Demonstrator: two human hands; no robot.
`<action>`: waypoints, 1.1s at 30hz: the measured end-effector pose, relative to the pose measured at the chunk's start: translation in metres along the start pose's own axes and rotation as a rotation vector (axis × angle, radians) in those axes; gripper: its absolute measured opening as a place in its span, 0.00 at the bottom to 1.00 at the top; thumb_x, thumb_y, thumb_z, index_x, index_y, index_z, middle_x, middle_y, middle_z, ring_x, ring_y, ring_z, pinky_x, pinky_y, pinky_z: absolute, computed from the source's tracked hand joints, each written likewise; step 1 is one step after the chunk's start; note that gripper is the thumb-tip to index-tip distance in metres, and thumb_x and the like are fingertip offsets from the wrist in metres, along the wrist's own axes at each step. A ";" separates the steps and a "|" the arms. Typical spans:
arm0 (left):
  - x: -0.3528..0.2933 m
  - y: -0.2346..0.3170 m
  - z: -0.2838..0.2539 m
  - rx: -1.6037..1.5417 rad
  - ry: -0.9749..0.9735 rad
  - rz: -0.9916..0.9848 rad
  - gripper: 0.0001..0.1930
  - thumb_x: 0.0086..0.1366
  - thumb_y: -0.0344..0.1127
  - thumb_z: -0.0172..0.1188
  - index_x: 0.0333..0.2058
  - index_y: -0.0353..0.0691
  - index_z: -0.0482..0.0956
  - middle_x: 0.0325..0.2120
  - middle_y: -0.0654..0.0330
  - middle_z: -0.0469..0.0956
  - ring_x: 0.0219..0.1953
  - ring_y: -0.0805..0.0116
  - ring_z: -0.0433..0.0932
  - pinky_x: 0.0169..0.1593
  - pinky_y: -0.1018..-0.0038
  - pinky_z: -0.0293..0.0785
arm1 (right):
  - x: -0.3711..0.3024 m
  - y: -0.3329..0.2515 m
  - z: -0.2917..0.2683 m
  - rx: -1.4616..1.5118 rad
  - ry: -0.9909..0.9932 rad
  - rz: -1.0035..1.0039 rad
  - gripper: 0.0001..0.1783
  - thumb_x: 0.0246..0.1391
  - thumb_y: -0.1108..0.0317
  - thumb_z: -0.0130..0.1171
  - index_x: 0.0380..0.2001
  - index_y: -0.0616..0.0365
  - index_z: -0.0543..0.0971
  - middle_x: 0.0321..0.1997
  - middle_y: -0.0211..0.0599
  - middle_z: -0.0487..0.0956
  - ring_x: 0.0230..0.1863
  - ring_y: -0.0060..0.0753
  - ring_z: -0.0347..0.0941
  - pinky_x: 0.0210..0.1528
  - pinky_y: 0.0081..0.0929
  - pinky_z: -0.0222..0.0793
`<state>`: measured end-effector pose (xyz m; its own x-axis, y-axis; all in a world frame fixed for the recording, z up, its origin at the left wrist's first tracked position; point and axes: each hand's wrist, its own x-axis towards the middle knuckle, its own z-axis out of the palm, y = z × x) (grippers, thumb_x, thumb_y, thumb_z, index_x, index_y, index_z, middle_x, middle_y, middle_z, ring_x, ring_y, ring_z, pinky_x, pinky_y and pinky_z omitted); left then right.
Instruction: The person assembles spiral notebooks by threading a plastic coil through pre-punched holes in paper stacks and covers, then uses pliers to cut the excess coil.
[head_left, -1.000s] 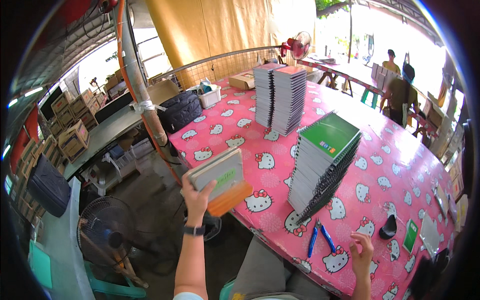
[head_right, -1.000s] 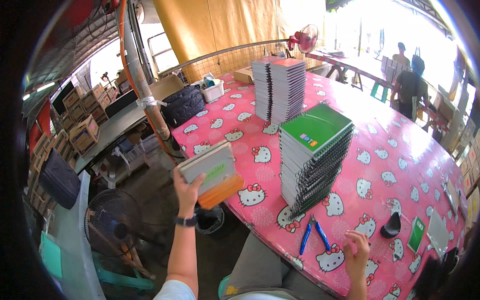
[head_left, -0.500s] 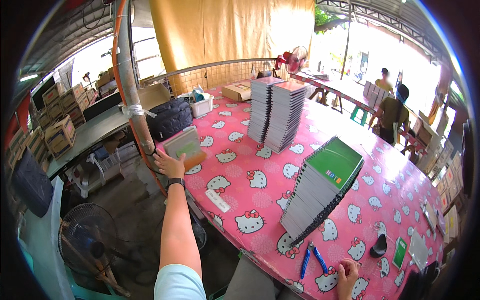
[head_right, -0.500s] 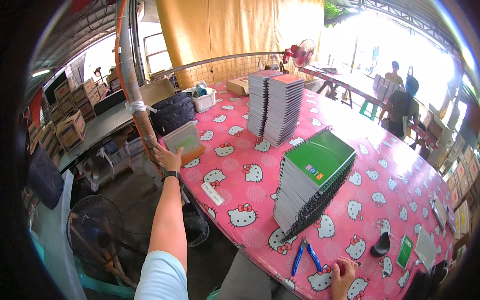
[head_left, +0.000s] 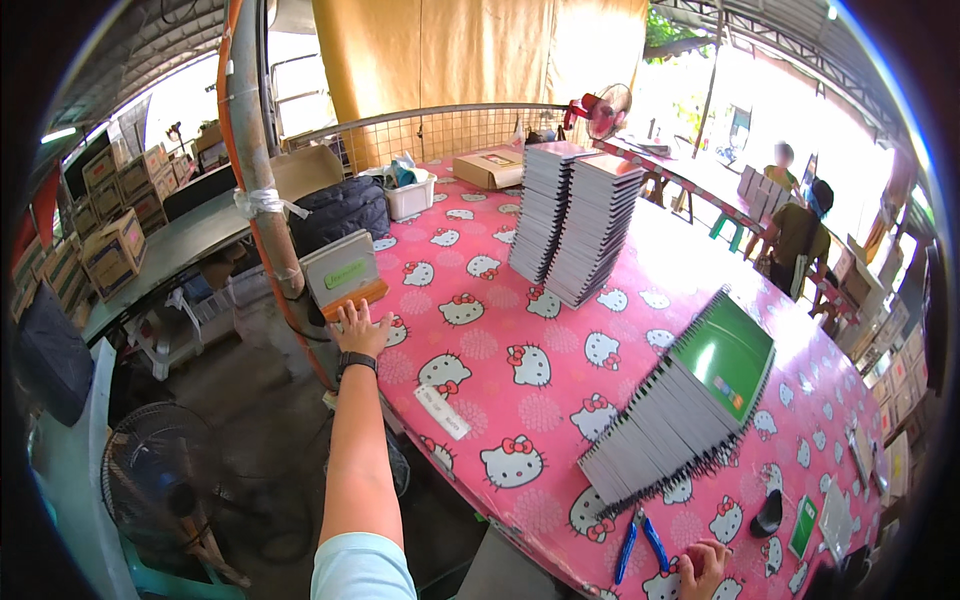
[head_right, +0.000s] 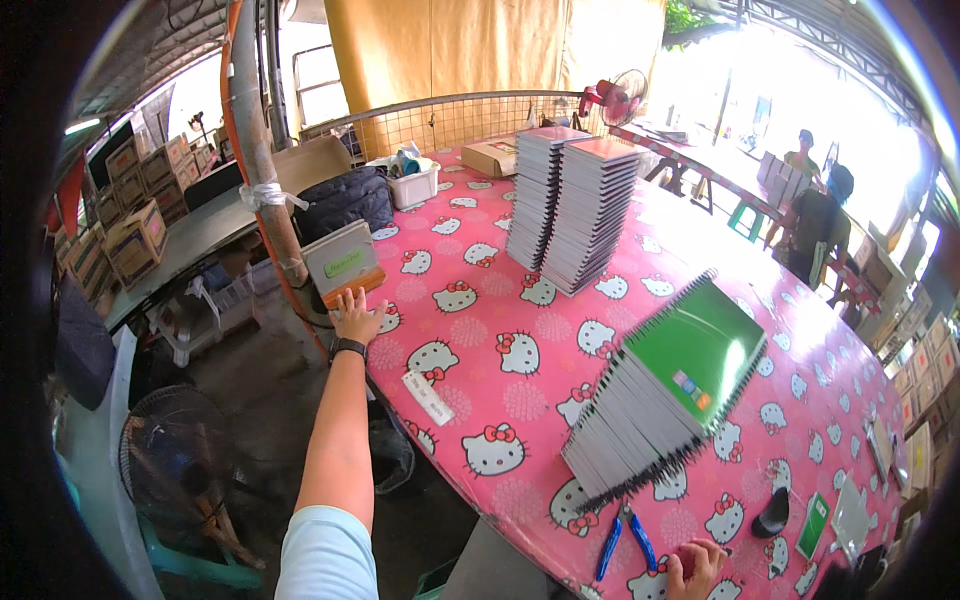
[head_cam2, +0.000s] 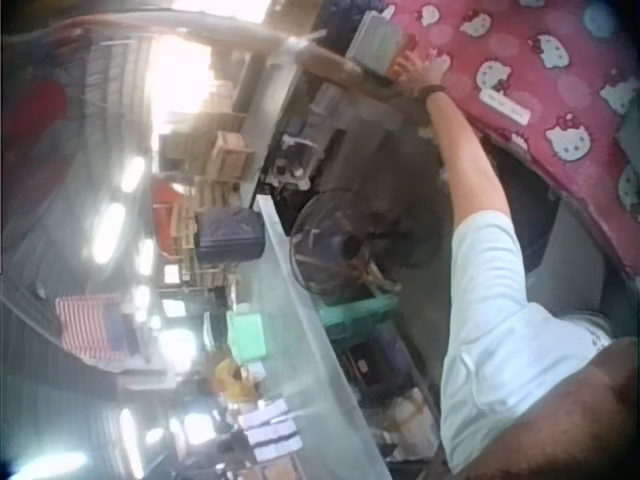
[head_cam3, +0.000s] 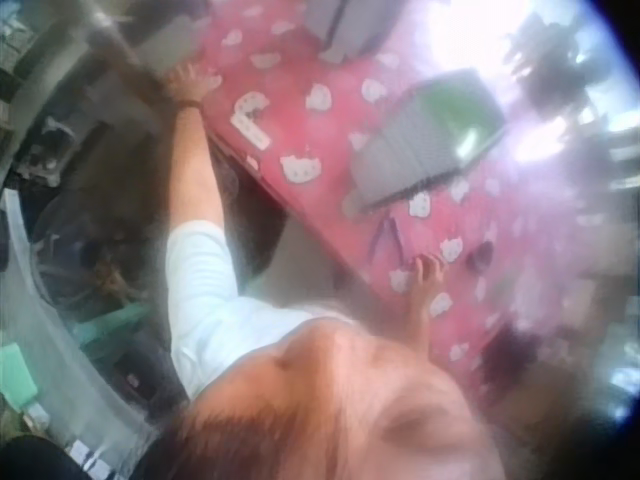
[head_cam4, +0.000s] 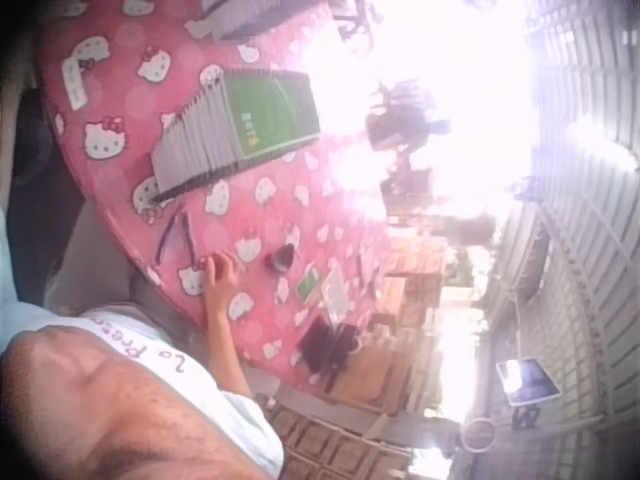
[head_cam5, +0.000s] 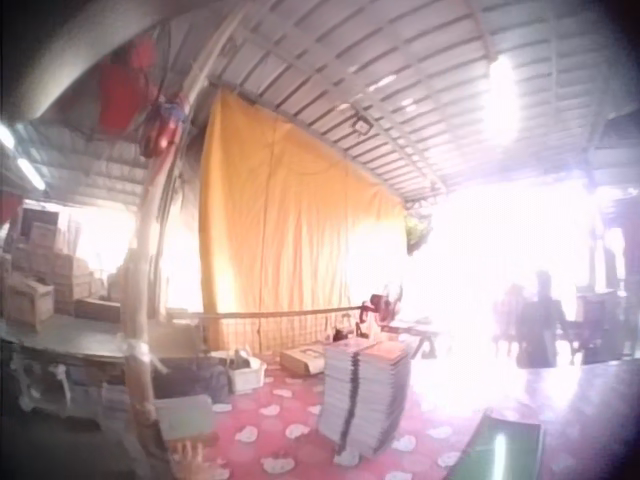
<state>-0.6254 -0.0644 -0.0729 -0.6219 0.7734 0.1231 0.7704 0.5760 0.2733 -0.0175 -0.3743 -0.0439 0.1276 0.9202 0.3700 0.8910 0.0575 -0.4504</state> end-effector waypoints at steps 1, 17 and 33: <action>0.006 0.007 -0.003 0.015 0.001 0.021 0.42 0.61 0.70 0.40 0.67 0.49 0.51 0.69 0.57 0.46 0.71 0.56 0.41 0.69 0.49 0.36 | 0.001 0.000 0.000 0.006 0.003 0.018 0.11 0.51 0.67 0.61 0.37 0.61 0.79 0.42 0.44 0.75 0.47 0.45 0.71 0.52 0.37 0.65; 0.085 -0.002 0.011 0.107 0.132 0.009 0.40 0.62 0.69 0.40 0.67 0.52 0.52 0.68 0.55 0.46 0.70 0.55 0.43 0.68 0.51 0.42 | -0.009 0.007 0.010 0.150 -0.079 0.260 0.16 0.49 0.68 0.63 0.41 0.60 0.75 0.43 0.41 0.72 0.44 0.40 0.72 0.48 0.34 0.67; -0.121 -0.016 0.009 0.004 -0.062 0.483 0.40 0.67 0.61 0.42 0.65 0.32 0.52 0.66 0.43 0.48 0.69 0.48 0.45 0.68 0.53 0.40 | 0.001 -0.001 0.019 0.401 -0.044 0.105 0.20 0.44 0.59 0.65 0.39 0.58 0.75 0.40 0.43 0.73 0.44 0.45 0.67 0.51 0.41 0.59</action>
<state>-0.5613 -0.1645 -0.1011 -0.1836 0.9669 0.1774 0.9695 0.1483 0.1953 -0.0268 -0.3664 -0.0587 0.1822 0.9442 0.2745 0.6329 0.1010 -0.7676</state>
